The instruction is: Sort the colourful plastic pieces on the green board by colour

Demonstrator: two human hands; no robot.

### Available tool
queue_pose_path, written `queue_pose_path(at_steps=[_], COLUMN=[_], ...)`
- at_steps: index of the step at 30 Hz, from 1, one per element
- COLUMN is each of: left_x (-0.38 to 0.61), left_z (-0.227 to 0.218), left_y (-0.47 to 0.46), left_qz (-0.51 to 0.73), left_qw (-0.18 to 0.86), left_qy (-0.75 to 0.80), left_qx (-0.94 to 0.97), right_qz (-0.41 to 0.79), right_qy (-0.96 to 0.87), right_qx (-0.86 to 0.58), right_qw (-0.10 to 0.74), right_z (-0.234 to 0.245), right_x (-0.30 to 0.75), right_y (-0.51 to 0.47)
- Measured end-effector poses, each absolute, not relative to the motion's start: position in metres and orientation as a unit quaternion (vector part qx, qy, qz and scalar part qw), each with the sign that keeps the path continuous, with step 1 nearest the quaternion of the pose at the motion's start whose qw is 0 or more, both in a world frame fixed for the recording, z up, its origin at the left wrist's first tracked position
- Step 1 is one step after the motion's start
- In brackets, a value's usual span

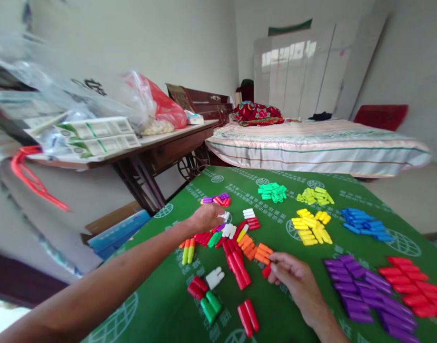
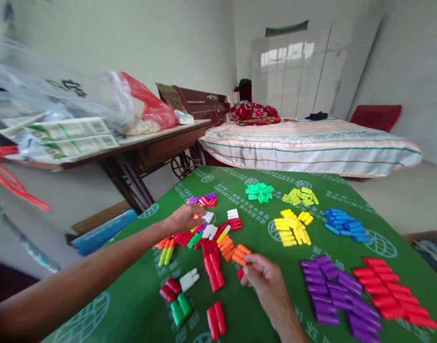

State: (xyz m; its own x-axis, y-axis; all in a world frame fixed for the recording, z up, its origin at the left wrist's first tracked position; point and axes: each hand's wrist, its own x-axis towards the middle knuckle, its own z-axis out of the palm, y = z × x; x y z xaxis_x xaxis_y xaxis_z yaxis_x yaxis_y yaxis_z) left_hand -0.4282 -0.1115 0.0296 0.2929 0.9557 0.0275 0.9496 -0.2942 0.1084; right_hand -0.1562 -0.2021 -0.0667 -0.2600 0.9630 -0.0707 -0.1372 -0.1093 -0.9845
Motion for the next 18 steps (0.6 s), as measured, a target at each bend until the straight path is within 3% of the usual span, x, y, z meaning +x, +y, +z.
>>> queue_pose_path(at_steps=[10, 18], left_x=[-0.423, -0.435], left_z=[0.019, 0.015], left_y=[-0.152, -0.143], left_qz=[-0.055, -0.002], left_qw=[0.064, 0.162], left_qy=[0.677, 0.694], left_qx=[0.731, 0.701], right_qz=[0.607, 0.614], right_qy=[-0.515, -0.508], right_qx=[-0.415, -0.409], right_qw=[0.440, 0.445], right_z=[-0.066, -0.063], right_x=[-0.155, -0.155], right_y=[-0.204, -0.204])
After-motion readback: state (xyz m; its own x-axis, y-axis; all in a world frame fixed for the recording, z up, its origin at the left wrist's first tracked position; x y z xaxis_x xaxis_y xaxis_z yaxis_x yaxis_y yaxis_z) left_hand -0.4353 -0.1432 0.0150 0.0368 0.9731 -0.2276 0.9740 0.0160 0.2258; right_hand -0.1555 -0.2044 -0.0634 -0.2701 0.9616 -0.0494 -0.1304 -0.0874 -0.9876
